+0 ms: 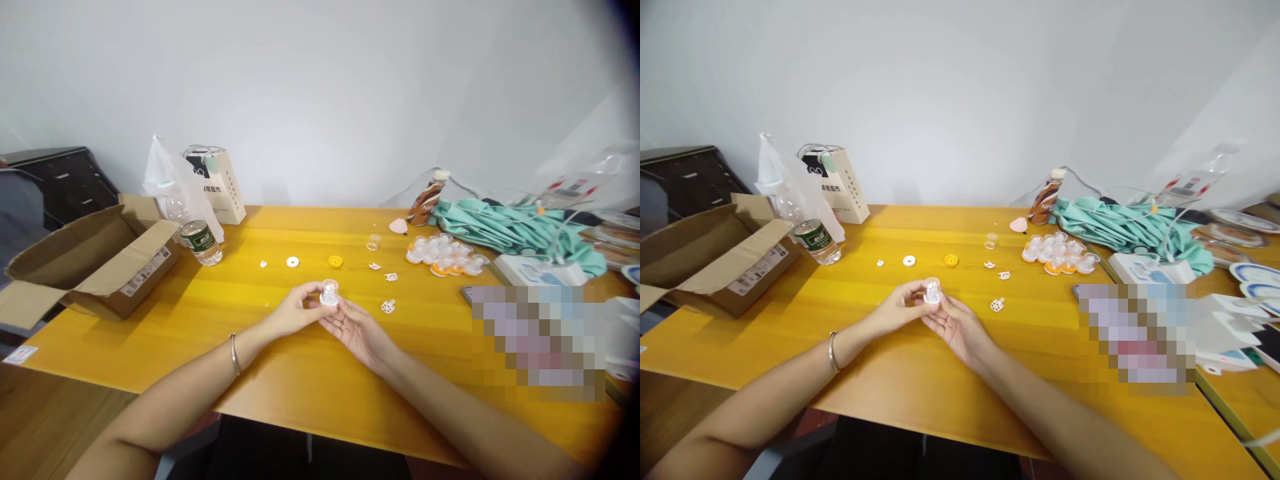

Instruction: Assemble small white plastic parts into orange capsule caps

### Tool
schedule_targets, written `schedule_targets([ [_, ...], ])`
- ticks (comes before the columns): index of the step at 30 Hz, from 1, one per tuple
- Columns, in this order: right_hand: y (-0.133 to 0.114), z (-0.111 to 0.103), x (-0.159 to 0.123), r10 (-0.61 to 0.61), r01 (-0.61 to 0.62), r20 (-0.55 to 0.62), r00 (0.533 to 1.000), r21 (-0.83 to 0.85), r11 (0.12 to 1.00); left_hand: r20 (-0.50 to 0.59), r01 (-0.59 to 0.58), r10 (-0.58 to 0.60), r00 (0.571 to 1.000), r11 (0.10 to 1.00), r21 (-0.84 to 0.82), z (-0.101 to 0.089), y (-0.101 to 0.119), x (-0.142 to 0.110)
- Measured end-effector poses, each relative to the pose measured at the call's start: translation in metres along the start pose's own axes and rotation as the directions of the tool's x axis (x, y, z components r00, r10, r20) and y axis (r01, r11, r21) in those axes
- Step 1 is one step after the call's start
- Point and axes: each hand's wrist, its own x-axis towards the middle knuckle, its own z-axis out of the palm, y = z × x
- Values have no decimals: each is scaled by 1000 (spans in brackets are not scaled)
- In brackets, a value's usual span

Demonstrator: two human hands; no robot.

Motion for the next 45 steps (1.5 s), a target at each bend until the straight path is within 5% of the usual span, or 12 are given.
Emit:
schedule_targets([
  [5,-9,-5,1,-30,17,-61,998,-199,980,-71,-172,203,977,937,304,4,1,-3],
  [16,-10,-14,13,-354,281,18,935,-643,712,-25,-217,281,959,790,574,9,-7,-11],
  [20,-43,-35,19,-551,338,-64,832,-730,595,-62,-190,268,961,810,555,6,0,-13],
  [22,-70,-53,18,-697,276,-156,700,-841,465,-66,-183,257,964,823,538,4,1,-13],
  [24,-96,-72,14,-787,23,-185,588,-969,245,-63,-170,236,970,836,522,2,0,-12],
  [27,-122,-96,7,-815,-114,-189,548,-982,150,-47,-159,211,976,850,503,1,-3,-12],
  [30,-131,-113,5,-853,-344,-66,517,-929,-137,-33,-164,207,978,854,493,1,-4,-12],
  [32,-131,-122,8,-856,-425,-32,516,-877,-224,-28,-172,213,977,853,492,1,-4,-13],
  [36,-131,-131,12,-830,-504,-89,550,-828,-246,-8,-189,223,975,846,498,2,-3,-13],
  [45,-133,-136,15,-838,-467,-208,504,-882,-63,19,-195,216,976,836,513,1,-5,-12],
])
